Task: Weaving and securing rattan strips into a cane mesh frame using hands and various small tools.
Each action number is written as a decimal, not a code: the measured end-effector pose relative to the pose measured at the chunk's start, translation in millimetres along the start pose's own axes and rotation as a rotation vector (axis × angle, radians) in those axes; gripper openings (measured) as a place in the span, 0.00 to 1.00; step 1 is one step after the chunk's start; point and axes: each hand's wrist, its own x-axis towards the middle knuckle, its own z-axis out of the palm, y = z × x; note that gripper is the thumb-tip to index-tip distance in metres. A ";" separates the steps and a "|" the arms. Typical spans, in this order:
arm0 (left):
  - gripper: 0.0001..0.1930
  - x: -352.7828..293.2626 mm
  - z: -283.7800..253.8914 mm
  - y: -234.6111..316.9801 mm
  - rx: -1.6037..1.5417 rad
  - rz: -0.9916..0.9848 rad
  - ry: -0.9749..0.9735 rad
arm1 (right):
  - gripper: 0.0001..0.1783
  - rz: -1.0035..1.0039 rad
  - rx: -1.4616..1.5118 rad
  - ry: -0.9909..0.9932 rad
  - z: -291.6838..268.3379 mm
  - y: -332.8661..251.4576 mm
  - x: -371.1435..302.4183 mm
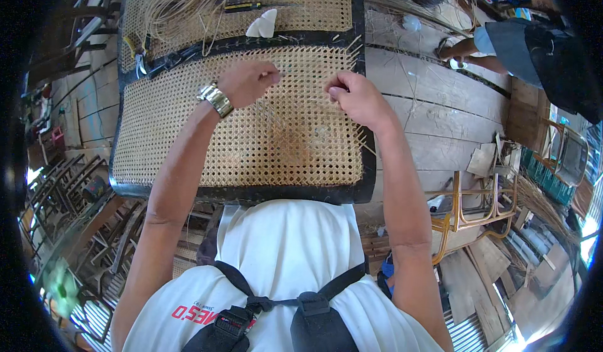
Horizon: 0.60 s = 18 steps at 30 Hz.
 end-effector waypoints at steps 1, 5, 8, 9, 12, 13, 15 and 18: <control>0.18 2.0 7.5 -2.7 -0.029 0.059 -0.037 | 0.08 0.002 0.005 0.003 1.3 -0.4 -1.2; 0.16 12.4 15.1 11.1 0.176 -0.078 -0.215 | 0.12 -0.046 -0.459 0.093 6.7 -6.1 -1.9; 0.15 10.0 8.9 25.7 0.206 0.037 -0.239 | 0.14 -0.039 -0.466 0.138 8.5 2.4 -3.6; 0.15 8.5 2.2 33.1 0.211 0.032 -0.238 | 0.14 -0.081 -0.445 0.168 10.0 2.3 -3.6; 0.15 13.8 -5.5 54.8 0.394 -0.005 -0.297 | 0.14 -0.002 -0.412 0.277 17.2 -9.8 -9.0; 0.14 16.3 -7.2 58.7 0.440 0.016 -0.308 | 0.14 -0.004 -0.409 0.277 19.3 -12.5 -10.2; 0.12 21.7 -8.1 65.2 0.541 0.094 -0.275 | 0.13 0.014 -0.401 0.365 22.5 -15.7 -12.8; 0.12 25.9 -8.9 86.0 0.645 0.057 -0.299 | 0.12 0.025 -0.394 0.423 27.7 -21.7 -15.2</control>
